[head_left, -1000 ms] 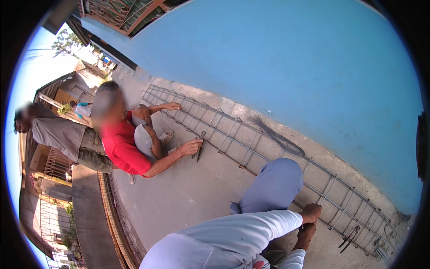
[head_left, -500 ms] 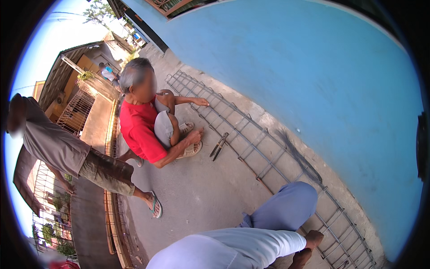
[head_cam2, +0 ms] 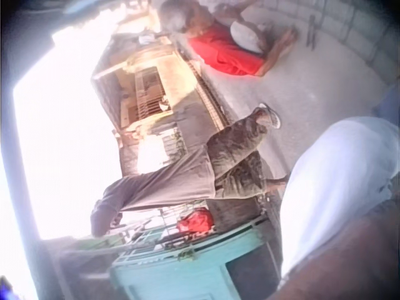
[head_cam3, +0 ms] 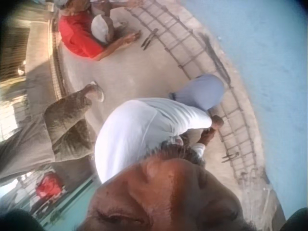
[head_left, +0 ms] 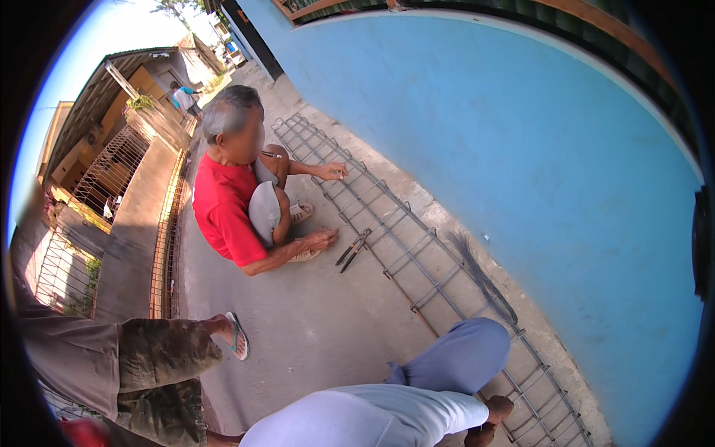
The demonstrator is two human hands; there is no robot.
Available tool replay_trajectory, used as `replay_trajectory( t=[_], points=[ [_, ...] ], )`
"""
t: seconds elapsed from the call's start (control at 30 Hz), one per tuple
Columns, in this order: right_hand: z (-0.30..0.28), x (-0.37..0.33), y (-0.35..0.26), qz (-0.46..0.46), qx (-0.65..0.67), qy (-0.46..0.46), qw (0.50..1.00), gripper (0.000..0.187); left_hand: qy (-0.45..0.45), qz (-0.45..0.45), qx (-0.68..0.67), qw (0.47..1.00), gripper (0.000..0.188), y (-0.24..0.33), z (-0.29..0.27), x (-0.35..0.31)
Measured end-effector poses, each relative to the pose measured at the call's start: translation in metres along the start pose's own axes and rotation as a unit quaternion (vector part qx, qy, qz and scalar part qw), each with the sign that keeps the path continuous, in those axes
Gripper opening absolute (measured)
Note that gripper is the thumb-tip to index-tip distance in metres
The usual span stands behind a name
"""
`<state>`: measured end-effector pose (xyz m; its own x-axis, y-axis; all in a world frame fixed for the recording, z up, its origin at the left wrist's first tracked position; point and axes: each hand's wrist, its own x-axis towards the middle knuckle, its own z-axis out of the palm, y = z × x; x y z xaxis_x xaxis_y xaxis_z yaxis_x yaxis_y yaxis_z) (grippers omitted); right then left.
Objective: The person sits on the ground and uses pliers to twist wire ties around the intersections of a steel rebar mesh. They repeatedly pick up wire, wrap it around the bars, and twist it to secure the grid structure.
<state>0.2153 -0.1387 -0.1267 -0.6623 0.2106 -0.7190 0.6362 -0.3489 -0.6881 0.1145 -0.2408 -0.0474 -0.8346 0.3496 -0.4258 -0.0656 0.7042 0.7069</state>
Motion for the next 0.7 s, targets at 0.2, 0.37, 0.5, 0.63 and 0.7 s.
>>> replay_trajectory(
  t=[0.2,0.37,0.5,0.63,0.7],
  points=[
    [0.042,-0.016,-0.049,0.019,0.085,-0.002,0.996,0.015,0.033,0.042,-0.006,0.999,0.014,0.013,-0.011,0.004],
    [0.049,-0.020,-0.059,0.028,0.108,-0.017,0.994,0.019,0.057,0.065,-0.022,0.996,0.012,0.014,-0.008,-0.002],
    [0.053,-0.029,-0.054,0.036,0.125,-0.025,0.991,0.023,0.106,0.080,-0.019,0.991,0.017,0.012,-0.002,-0.011],
    [0.051,-0.036,-0.050,0.027,0.147,-0.025,0.989,0.027,0.134,0.081,-0.018,0.988,0.019,0.013,-0.008,-0.022],
    [0.054,-0.043,-0.044,0.024,0.158,-0.032,0.987,0.029,0.139,0.097,-0.019,0.985,0.021,0.008,-0.009,-0.029]
  ],
)
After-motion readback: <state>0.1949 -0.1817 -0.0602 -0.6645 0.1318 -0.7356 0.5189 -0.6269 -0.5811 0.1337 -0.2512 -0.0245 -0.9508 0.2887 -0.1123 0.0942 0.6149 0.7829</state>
